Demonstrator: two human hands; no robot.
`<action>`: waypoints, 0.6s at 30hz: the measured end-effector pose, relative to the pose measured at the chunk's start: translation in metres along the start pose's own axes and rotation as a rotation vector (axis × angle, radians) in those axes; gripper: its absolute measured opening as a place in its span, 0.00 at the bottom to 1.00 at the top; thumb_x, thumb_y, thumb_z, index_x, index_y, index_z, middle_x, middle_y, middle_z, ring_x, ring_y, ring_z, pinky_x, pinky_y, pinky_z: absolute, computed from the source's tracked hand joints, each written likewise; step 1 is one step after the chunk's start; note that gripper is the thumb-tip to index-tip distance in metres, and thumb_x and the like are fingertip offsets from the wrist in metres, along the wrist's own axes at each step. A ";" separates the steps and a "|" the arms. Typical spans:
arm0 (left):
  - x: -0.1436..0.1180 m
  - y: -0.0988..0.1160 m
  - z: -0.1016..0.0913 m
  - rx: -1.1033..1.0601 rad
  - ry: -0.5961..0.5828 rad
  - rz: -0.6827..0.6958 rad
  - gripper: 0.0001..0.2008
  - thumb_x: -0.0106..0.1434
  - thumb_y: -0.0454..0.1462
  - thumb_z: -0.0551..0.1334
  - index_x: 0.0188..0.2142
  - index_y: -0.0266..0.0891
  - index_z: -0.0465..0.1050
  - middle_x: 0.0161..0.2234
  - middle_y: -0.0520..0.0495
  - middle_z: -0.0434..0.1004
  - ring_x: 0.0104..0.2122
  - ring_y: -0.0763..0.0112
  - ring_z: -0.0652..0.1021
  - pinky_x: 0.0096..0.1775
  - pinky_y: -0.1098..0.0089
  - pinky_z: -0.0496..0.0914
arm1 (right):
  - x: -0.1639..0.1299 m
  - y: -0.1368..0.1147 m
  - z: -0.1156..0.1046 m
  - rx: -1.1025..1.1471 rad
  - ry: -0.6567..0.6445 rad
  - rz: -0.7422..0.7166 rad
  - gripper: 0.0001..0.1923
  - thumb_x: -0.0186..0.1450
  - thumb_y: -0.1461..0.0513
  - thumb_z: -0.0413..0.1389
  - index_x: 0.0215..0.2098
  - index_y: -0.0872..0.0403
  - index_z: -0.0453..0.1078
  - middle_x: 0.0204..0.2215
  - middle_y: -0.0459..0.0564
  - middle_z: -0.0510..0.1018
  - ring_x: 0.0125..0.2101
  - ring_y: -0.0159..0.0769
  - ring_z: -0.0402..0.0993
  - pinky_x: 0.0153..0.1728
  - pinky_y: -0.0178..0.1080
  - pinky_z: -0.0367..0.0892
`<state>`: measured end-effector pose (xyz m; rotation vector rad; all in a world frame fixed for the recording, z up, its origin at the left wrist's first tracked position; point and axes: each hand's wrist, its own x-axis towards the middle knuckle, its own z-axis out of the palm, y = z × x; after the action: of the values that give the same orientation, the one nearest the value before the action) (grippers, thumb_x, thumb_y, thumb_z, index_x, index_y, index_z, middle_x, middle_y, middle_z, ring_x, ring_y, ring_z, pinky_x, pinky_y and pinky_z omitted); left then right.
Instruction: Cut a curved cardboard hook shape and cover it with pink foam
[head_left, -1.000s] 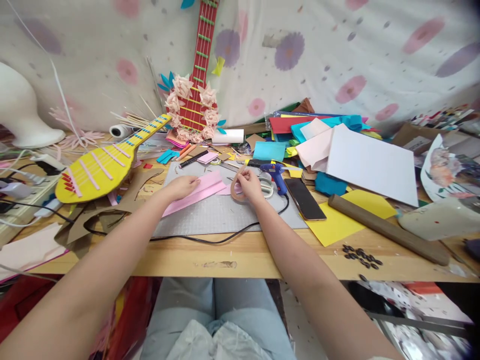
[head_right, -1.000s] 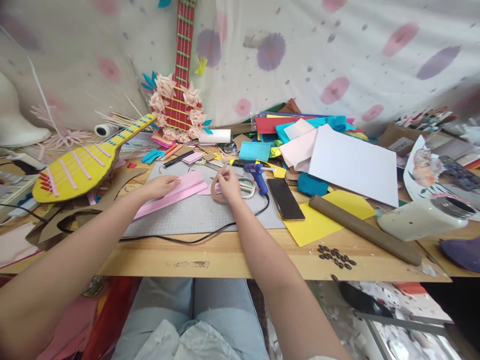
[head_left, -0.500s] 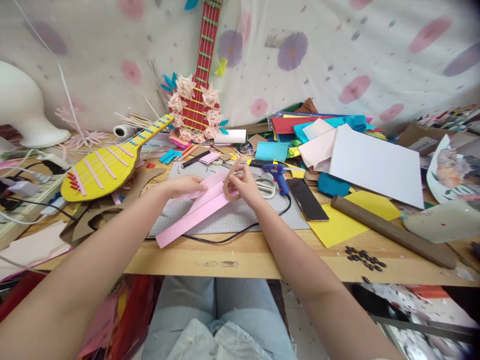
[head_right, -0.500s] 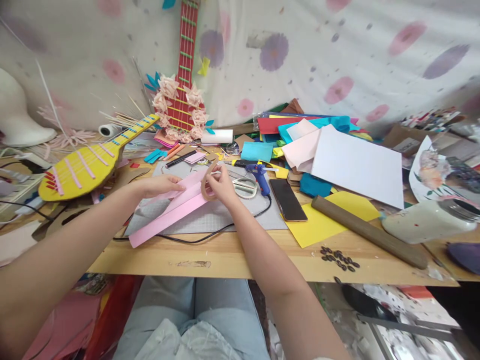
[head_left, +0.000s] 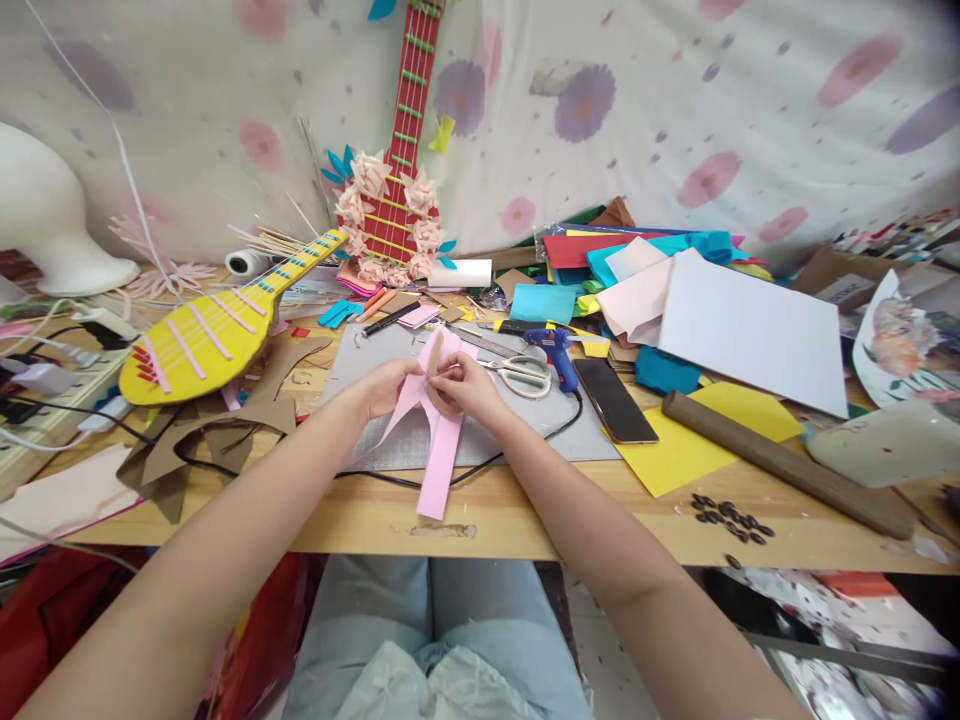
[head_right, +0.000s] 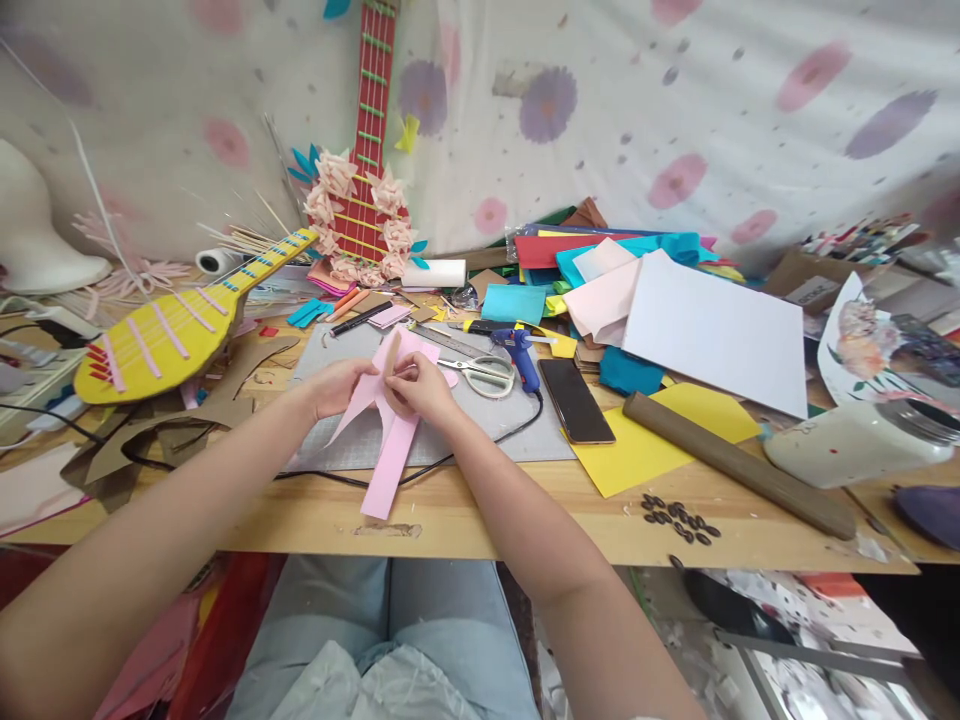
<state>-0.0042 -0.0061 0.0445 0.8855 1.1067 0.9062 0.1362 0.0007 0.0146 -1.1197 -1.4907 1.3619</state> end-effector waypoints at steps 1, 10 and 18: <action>0.000 -0.001 0.002 -0.032 -0.035 -0.052 0.11 0.54 0.32 0.53 0.27 0.30 0.73 0.24 0.38 0.76 0.22 0.61 0.75 0.30 0.59 0.70 | 0.001 0.004 0.002 -0.069 0.015 -0.035 0.10 0.50 0.63 0.57 0.29 0.53 0.59 0.20 0.39 0.71 0.21 0.27 0.69 0.23 0.31 0.63; 0.005 -0.017 0.016 -0.098 0.152 0.034 0.03 0.53 0.32 0.61 0.27 0.32 0.72 0.23 0.45 0.76 0.24 0.70 0.76 0.33 0.69 0.69 | -0.002 0.009 0.004 -0.357 0.060 -0.173 0.08 0.53 0.60 0.55 0.31 0.53 0.63 0.26 0.43 0.72 0.26 0.29 0.68 0.30 0.34 0.64; 0.008 -0.023 0.003 -0.291 0.190 0.071 0.06 0.55 0.33 0.60 0.34 0.31 0.72 0.29 0.44 0.78 0.29 0.70 0.77 0.39 0.68 0.71 | 0.006 0.013 -0.008 -0.278 0.402 -0.181 0.21 0.51 0.56 0.57 0.40 0.54 0.60 0.40 0.53 0.70 0.38 0.35 0.67 0.40 0.40 0.65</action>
<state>0.0039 -0.0072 0.0211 0.6102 1.0748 1.1953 0.1429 0.0087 0.0027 -1.3056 -1.4635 0.7649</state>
